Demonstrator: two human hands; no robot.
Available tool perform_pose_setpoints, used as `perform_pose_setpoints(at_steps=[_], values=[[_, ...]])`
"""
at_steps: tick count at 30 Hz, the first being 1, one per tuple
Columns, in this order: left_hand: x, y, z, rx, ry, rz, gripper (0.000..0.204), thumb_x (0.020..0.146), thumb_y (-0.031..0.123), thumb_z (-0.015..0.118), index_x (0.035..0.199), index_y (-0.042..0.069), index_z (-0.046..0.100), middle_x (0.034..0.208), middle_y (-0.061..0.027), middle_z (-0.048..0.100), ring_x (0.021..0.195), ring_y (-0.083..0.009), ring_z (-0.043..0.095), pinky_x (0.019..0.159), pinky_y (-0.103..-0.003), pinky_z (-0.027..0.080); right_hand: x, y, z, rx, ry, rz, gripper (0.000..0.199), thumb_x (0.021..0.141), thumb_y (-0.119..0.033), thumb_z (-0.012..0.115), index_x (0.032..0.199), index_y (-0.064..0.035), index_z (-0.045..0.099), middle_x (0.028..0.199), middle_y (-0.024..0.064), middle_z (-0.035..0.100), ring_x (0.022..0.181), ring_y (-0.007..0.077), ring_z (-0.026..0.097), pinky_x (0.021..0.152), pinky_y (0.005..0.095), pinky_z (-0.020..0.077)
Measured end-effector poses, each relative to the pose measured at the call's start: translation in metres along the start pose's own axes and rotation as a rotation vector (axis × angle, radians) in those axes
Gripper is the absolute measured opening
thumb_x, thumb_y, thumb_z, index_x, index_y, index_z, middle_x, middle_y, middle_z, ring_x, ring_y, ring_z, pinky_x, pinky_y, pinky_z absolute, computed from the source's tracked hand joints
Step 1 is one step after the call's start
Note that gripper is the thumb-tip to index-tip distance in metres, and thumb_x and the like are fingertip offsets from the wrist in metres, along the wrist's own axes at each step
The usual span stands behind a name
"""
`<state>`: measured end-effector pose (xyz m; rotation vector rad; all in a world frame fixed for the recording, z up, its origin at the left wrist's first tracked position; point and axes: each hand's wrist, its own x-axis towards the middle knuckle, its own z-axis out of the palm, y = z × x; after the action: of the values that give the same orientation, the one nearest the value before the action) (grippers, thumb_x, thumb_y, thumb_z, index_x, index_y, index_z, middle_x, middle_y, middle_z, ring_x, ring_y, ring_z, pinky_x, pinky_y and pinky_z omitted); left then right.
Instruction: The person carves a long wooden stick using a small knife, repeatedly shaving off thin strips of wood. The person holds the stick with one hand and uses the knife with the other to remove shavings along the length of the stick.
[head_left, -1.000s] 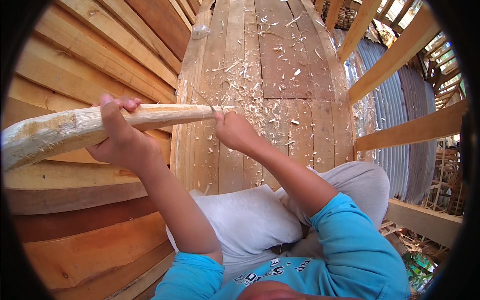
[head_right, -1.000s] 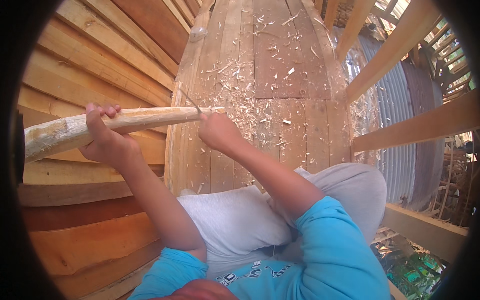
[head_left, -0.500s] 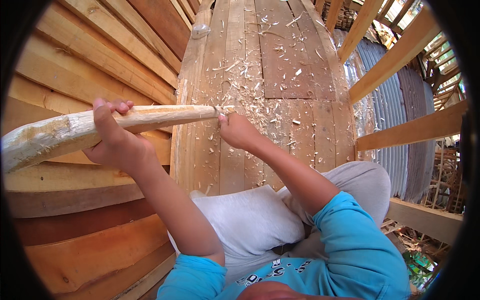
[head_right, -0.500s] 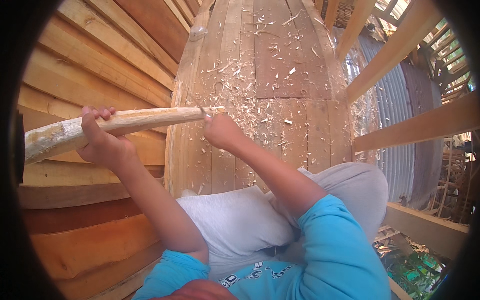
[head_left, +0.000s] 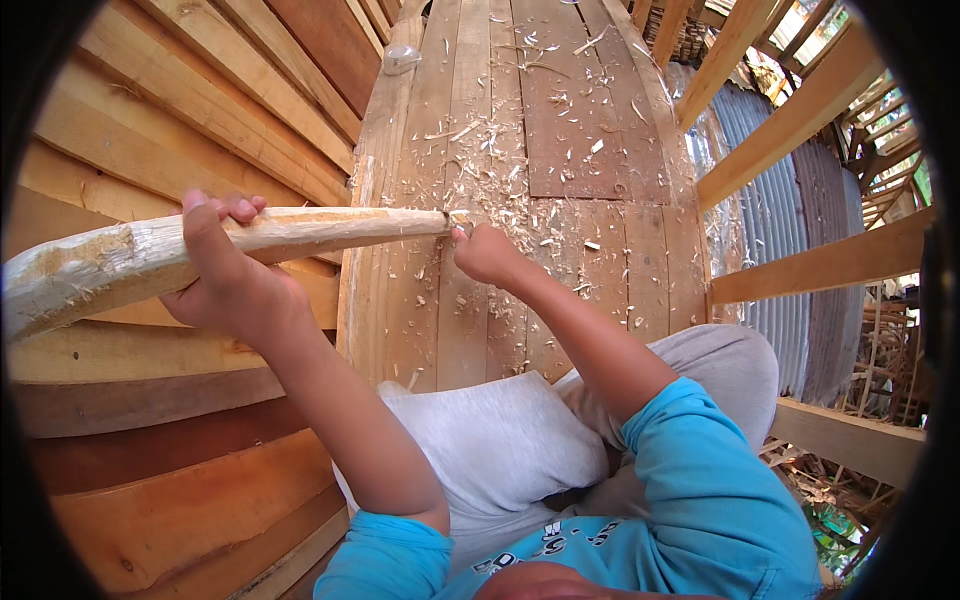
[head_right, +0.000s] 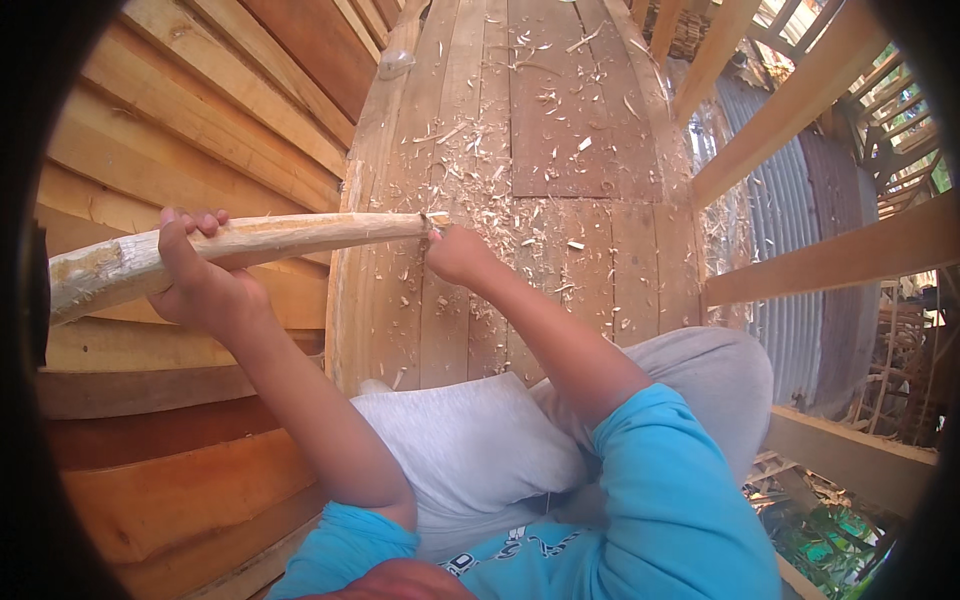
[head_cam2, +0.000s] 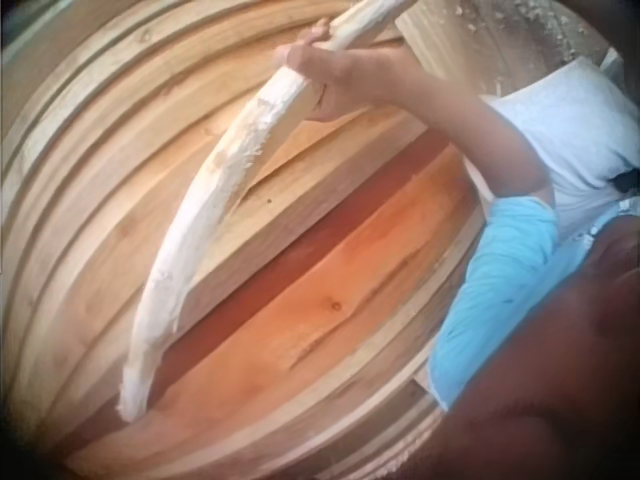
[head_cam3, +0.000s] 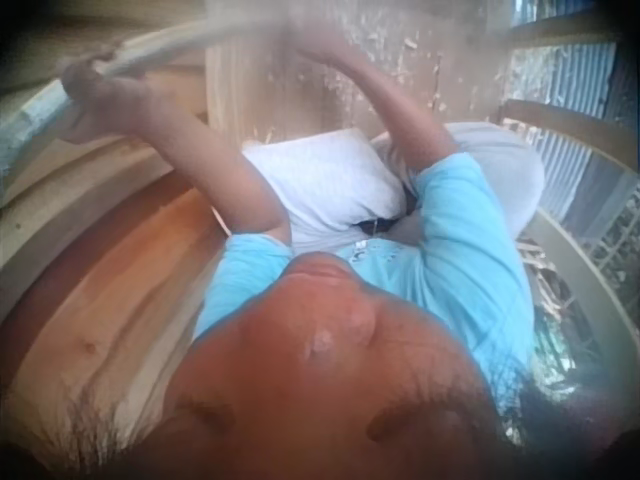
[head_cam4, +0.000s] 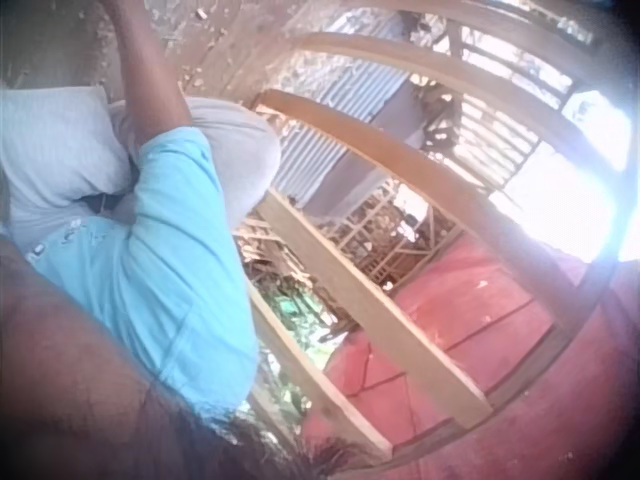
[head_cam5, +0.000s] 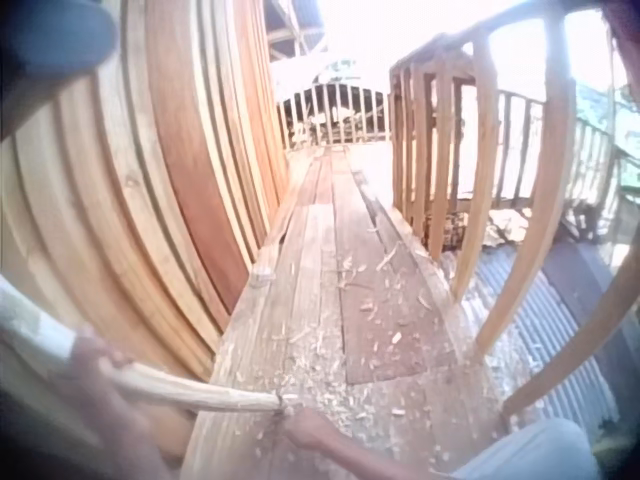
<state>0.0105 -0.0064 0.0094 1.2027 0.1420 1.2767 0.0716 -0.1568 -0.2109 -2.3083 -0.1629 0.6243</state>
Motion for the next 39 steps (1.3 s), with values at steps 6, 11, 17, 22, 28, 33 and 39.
perform_pose_setpoints(at_steps=[6, 11, 17, 22, 28, 33, 39], values=[[-0.002, 0.001, -0.004, 0.035, -0.026, 0.012, 0.011, 0.079, 0.007, 0.063, 0.084, 0.001, 0.055, 0.072, -0.0034, 0.05, 0.064, -0.0145, 0.05, 0.069, -0.037, 0.051, -0.025, -0.026, -0.022, -0.275, 0.071, 0.031, 0.033, 0.093, -0.03, 0.052, 0.095, -0.0018, 0.069, 0.091, 0.0185, 0.07, 0.089, 0.0358, 0.068, 0.077, 0.0435, 0.0534], [-0.001, 0.003, -0.006, -0.031, -0.081, 0.012, 0.011, 0.08, 0.004, 0.064, 0.08, 0.002, 0.053, 0.069, -0.0051, 0.052, 0.059, -0.0157, 0.052, 0.061, -0.034, 0.05, -0.019, -0.01, -0.024, -0.31, 0.162, 0.039, 0.034, 0.094, -0.03, 0.052, 0.09, -0.0004, 0.067, 0.087, 0.0203, 0.068, 0.088, 0.0366, 0.067, 0.075, 0.0461, 0.0519], [-0.002, 0.004, -0.002, -0.037, -0.05, 0.024, 0.011, 0.079, 0.003, 0.064, 0.077, 0.002, 0.053, 0.067, -0.0059, 0.053, 0.056, -0.0164, 0.052, 0.057, -0.033, 0.049, 0.013, 0.012, -0.028, 0.118, 0.284, 0.07, 0.037, 0.096, -0.03, 0.051, 0.1, 0.0044, 0.064, 0.097, 0.024, 0.067, 0.092, 0.042, 0.065, 0.082, 0.0488, 0.0489], [0.001, 0.001, -0.01, 0.013, -0.037, -0.03, 0.015, 0.078, 0.008, 0.064, 0.088, 0.0, 0.056, 0.073, -0.0028, 0.05, 0.064, -0.0145, 0.05, 0.067, -0.036, 0.05, 0.019, 0.023, -0.026, 0.251, 0.309, 0.205, 0.036, 0.097, -0.028, 0.049, 0.092, 0.0035, 0.066, 0.092, 0.026, 0.067, 0.093, 0.0419, 0.064, 0.08, 0.0491, 0.0478], [0.001, 0.005, -0.012, -0.028, -0.07, -0.069, 0.014, 0.078, 0.008, 0.065, 0.086, 0.001, 0.055, 0.073, -0.0029, 0.049, 0.065, -0.0149, 0.049, 0.067, -0.035, 0.048, 0.02, 0.025, 0.004, 0.391, 0.052, 0.198, 0.039, 0.101, -0.032, 0.042, 0.09, -0.0019, 0.064, 0.061, 0.0071, 0.055, 0.05, 0.0186, 0.051, 0.047, 0.0367, 0.0413], [-0.001, 0.006, -0.013, -0.031, -0.083, -0.075, 0.013, 0.079, 0.007, 0.064, 0.086, 0.002, 0.054, 0.074, -0.0031, 0.048, 0.065, -0.0152, 0.048, 0.065, -0.035, 0.046, 0.007, 0.006, -0.004, 0.542, -0.013, 0.187, 0.049, 0.096, -0.043, 0.048, 0.068, -0.0034, 0.054, 0.056, 0.0053, 0.051, 0.045, 0.0136, 0.047, 0.041, 0.0329, 0.0367], [-0.008, 0.011, -0.007, -0.088, -0.12, -0.084, 0.012, 0.08, 0.007, 0.063, 0.084, 0.003, 0.053, 0.073, -0.0032, 0.047, 0.064, -0.015, 0.047, 0.063, -0.035, 0.045, 0.01, 0.013, -0.015, 0.505, 0.01, 0.312, 0.062, 0.092, -0.058, 0.049, 0.063, -0.0038, 0.05, 0.055, 0.0038, 0.05, 0.044, 0.0152, 0.047, 0.04, 0.035, 0.0358]])
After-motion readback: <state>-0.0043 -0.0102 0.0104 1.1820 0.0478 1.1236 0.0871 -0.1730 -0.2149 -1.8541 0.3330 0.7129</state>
